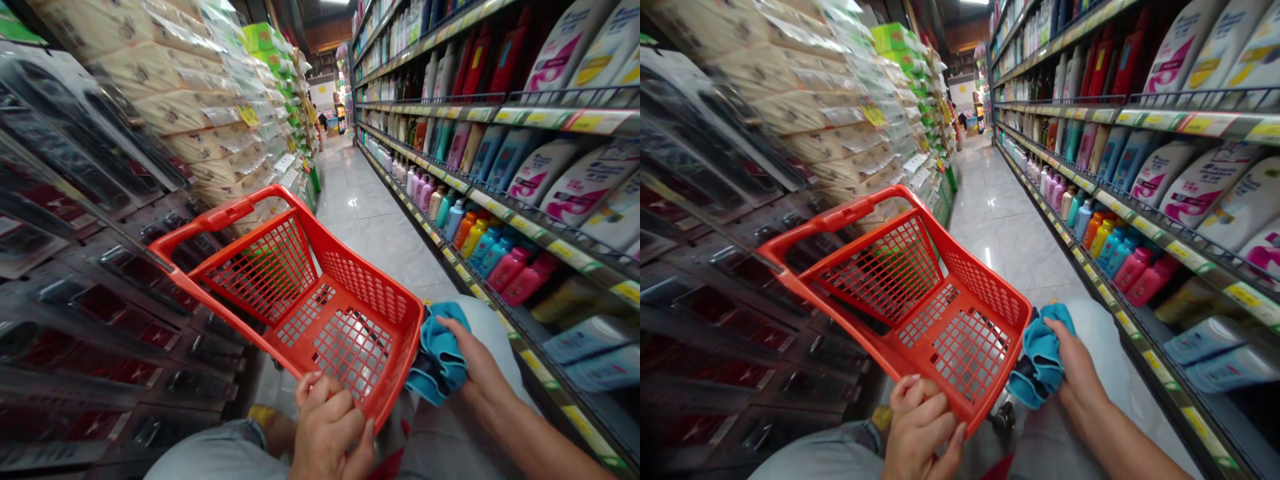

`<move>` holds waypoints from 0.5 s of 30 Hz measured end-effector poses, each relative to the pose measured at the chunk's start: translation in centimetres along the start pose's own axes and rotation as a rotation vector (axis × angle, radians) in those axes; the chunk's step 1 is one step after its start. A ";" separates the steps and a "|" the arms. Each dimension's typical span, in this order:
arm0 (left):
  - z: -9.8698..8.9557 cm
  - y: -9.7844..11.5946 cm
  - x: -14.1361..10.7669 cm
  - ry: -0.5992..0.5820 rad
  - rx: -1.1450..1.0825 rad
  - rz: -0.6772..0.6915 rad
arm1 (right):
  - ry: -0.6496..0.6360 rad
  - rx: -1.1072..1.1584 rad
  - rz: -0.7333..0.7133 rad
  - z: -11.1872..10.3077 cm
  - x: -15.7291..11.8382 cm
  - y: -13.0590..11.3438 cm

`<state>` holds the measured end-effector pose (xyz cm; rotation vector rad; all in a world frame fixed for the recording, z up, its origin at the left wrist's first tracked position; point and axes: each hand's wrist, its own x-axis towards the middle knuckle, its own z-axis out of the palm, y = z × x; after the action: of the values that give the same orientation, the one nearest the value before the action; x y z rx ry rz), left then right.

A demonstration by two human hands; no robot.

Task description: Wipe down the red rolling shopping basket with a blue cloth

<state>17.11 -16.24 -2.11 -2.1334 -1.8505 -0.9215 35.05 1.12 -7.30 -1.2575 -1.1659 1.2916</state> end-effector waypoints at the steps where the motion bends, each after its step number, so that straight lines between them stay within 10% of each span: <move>1: -0.2 0.0 -0.2 0.005 0.000 0.008 | 0.032 0.004 -0.006 -0.4 0.5 -1.5; 4: -0.6 0.1 -0.9 0.028 -0.010 0.013 | 0.048 -0.117 -0.232 -0.9 0.8 -5.0; 8: -1.0 0.2 -1.6 0.044 -0.004 0.010 | -0.299 -0.488 -0.652 -0.1 -0.1 -6.9; 15: -2.0 -0.2 -3.0 0.062 0.056 0.026 | -0.821 -1.144 -0.638 2.5 -2.0 -7.8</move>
<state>16.15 -19.70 -2.19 -2.0672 -1.7931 -0.9080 32.65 -0.23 0.68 -0.8565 -2.8611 0.5638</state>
